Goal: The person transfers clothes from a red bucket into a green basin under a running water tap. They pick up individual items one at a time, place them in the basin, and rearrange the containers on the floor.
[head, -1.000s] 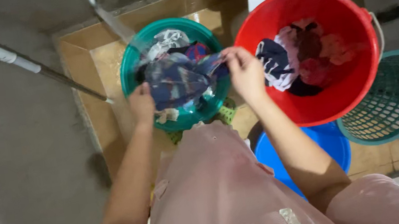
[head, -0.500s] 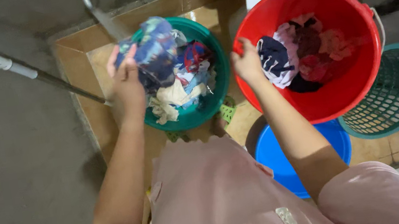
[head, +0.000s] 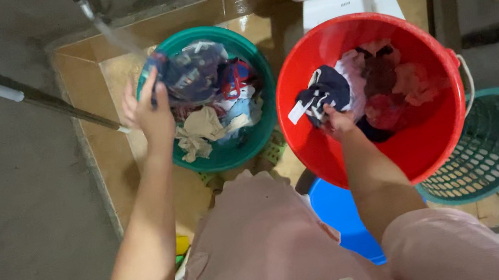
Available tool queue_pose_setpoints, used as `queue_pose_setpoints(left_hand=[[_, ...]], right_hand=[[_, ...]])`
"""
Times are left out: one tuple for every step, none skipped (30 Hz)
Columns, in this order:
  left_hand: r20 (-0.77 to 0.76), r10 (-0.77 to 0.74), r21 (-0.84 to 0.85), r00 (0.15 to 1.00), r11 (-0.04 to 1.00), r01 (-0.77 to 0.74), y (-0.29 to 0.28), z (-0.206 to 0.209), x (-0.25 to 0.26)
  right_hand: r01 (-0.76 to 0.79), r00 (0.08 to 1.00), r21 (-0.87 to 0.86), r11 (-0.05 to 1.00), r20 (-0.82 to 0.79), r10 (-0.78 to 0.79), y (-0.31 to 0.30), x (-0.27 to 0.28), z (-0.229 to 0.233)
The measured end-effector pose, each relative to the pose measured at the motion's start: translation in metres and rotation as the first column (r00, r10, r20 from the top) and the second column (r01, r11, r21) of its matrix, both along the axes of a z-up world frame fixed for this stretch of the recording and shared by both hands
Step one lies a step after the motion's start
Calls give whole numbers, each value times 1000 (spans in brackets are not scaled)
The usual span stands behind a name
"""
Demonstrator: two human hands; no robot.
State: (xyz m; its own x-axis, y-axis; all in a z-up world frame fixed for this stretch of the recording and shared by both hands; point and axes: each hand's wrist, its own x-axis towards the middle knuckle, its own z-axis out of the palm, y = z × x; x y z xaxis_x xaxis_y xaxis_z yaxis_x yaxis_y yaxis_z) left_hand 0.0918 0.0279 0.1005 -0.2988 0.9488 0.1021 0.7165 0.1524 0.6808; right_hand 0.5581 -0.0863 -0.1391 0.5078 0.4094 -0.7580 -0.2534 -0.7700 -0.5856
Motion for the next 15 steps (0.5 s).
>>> queue_pose_setpoints(left_hand=[[-31, 29, -60, 999, 998, -31, -10, -14, -4], [17, 24, -66, 1000, 998, -23, -21, -30, -7], [65, 19, -72, 998, 997, -14, -31, -46, -9], [181, -8, -87, 983, 996, 24, -39, -62, -10], [295, -33, -98, 955, 993, 65, -47, -74, -11], [375, -34, -156, 926, 983, 99, -55, -84, -2], [452, -30, -210, 892, 968, 138, -61, -90, 7], [579, 117, -360, 807, 925, 124, -65, -91, 17], [661, 278, -500, 697, 855, 134, -68, -89, 30], [694, 439, -623, 570, 763, 170, -69, -84, 39], [743, 484, -620, 462, 757, 204, -67, -78, 45], [776, 526, -617, 348, 748, 245, -64, -74, 52], [792, 566, -611, 230, 739, 284, -62, -74, 57], [818, 554, -573, 153, 759, 309, -61, -78, 60], [838, 541, -533, 75, 779, 329, -58, -85, 57]], right_hand=[[-104, 979, 7, 995, 175, 102, 2, 0, -2], [-189, 922, -10, 982, 344, 181, 4, -1, -2], [-225, 884, -5, 974, 419, 206, 7, -5, -1], [-247, 850, 5, 969, 482, 214, 8, -15, 4], [-254, 840, 35, 967, 503, 202, 10, -29, 13], [-261, 868, 113, 959, 463, 182, 15, -47, 26], [-273, 892, 202, 941, 418, 169, 23, -68, 44], [-266, 937, 300, 916, 303, 173, 25, -96, 67], [-241, 968, 397, 886, 167, 189, 25, -126, 94], [-201, 976, 463, 863, 23, 215, 25, -155, 124], [-169, 965, 498, 851, -93, 246, 25, -180, 153], [-153, 947, 510, 847, -168, 272, 22, -199, 178], [-150, 929, 517, 843, -218, 298, 20, -213, 197], [-146, 923, 508, 849, -238, 302, 19, -217, 205], [-134, 920, 497, 857, -258, 294, 20, -214, 203]])
